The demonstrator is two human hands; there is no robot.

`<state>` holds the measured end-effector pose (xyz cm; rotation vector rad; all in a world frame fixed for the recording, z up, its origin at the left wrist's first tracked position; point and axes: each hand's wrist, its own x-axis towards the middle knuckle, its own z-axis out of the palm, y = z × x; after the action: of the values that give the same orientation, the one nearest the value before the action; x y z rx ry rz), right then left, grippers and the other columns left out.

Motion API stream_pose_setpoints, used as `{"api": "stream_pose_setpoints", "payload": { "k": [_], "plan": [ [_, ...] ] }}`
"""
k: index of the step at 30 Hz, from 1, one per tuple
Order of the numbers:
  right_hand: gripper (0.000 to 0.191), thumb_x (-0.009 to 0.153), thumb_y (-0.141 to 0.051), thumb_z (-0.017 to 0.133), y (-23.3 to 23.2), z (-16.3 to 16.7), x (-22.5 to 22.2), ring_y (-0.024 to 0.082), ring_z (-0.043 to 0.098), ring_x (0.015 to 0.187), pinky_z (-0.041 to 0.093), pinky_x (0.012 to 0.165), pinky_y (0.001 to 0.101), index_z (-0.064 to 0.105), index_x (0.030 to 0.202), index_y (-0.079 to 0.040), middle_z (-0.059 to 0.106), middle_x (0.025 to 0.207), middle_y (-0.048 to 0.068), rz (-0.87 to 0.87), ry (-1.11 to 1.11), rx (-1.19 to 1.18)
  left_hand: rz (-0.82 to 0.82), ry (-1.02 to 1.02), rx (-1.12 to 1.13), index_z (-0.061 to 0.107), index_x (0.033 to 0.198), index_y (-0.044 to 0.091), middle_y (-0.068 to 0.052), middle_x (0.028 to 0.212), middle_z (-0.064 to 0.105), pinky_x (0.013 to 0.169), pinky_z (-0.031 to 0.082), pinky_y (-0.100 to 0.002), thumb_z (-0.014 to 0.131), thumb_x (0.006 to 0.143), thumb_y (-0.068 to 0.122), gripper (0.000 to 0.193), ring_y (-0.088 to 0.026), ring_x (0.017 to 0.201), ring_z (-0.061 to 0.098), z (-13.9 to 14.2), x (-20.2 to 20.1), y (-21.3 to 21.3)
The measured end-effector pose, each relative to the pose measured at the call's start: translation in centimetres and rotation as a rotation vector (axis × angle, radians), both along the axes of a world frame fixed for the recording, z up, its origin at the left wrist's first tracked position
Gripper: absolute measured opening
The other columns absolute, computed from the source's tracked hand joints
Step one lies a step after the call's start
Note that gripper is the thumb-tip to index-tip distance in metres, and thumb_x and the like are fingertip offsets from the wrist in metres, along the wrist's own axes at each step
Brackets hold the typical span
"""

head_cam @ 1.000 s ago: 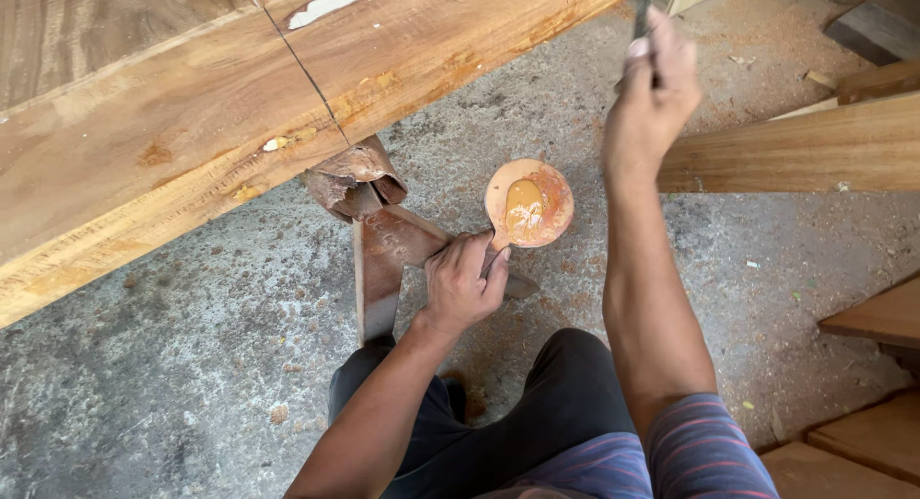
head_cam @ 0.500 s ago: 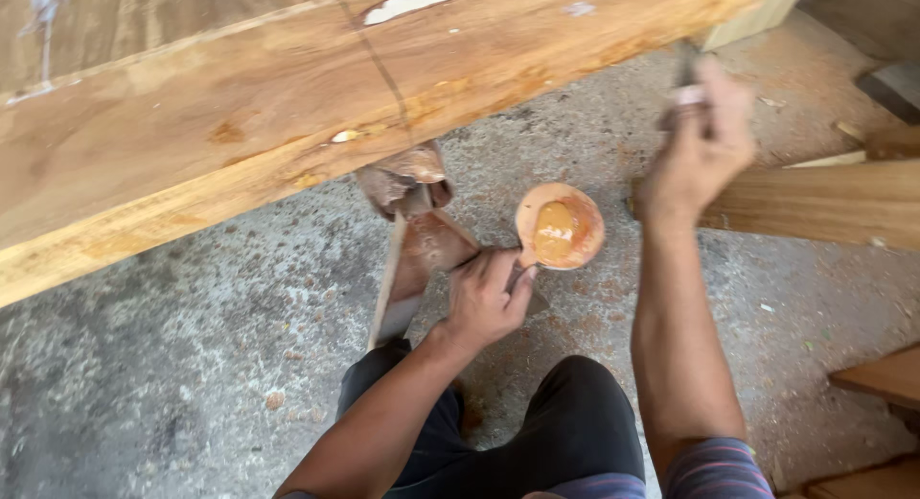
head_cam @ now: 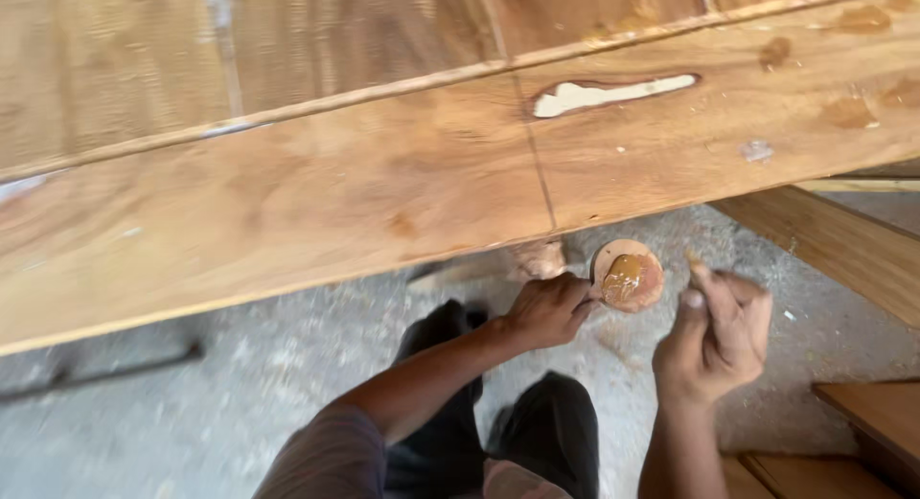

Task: The person holds a bowl of wood filler in one hand and uses a small spatula to press filler into holes and gaps on wooden furniture panels, moving along the panels to fill each visible hole and scraping excess filler off.

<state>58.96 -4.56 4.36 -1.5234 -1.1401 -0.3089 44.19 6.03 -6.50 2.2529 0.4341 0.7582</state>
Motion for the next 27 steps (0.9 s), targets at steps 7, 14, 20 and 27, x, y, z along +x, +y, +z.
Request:
{"api": "stream_pose_setpoints", "payload": {
  "k": [7,14,20,27],
  "plan": [
    [0.009,0.109,-0.003,0.062,-16.0,6.3,-8.5,0.006,0.058,0.079,0.046,0.068,0.0208,0.069,0.114,-0.001,0.066,0.092,0.001,-0.101,0.874,-0.387,0.255,0.094,-0.261,0.064,0.101,0.008,-0.011,0.089,0.067,0.066,0.056,-0.042,0.071,0.094,0.016,0.013,-0.030,0.078,0.070,14.7,-16.2,-8.5],
    [0.013,0.105,0.000,0.061,-17.7,18.8,-12.2,0.010,0.062,0.070,0.051,0.058,0.0235,0.070,0.114,0.003,0.068,0.088,0.009,0.057,0.823,-0.672,0.934,0.127,-0.449,0.065,0.100,0.004,-0.013,0.081,0.065,0.061,0.052,-0.038,0.061,0.102,0.018,0.014,-0.028,0.068,0.065,30.8,-32.5,-13.2],
    [0.016,0.110,-0.002,0.058,-10.0,26.4,-16.0,0.013,0.070,0.072,0.054,0.059,0.0269,0.070,0.119,0.003,0.072,0.094,0.011,0.311,0.532,-0.694,1.191,-0.611,-1.077,0.059,0.101,0.002,-0.004,0.077,0.057,0.054,0.039,-0.029,0.058,0.108,0.017,0.017,-0.012,0.062,0.047,34.8,-41.8,-13.8],
    [0.025,0.102,0.000,0.062,-3.8,31.4,-26.7,0.015,0.066,0.072,0.052,0.062,0.0275,0.068,0.126,0.006,0.070,0.089,0.013,0.542,0.451,-0.868,1.149,-0.852,-1.272,0.060,0.107,0.001,-0.008,0.083,0.066,0.063,0.050,-0.028,0.060,0.098,0.008,0.011,-0.014,0.071,0.063,37.7,-50.2,-12.9]
  ]
}}
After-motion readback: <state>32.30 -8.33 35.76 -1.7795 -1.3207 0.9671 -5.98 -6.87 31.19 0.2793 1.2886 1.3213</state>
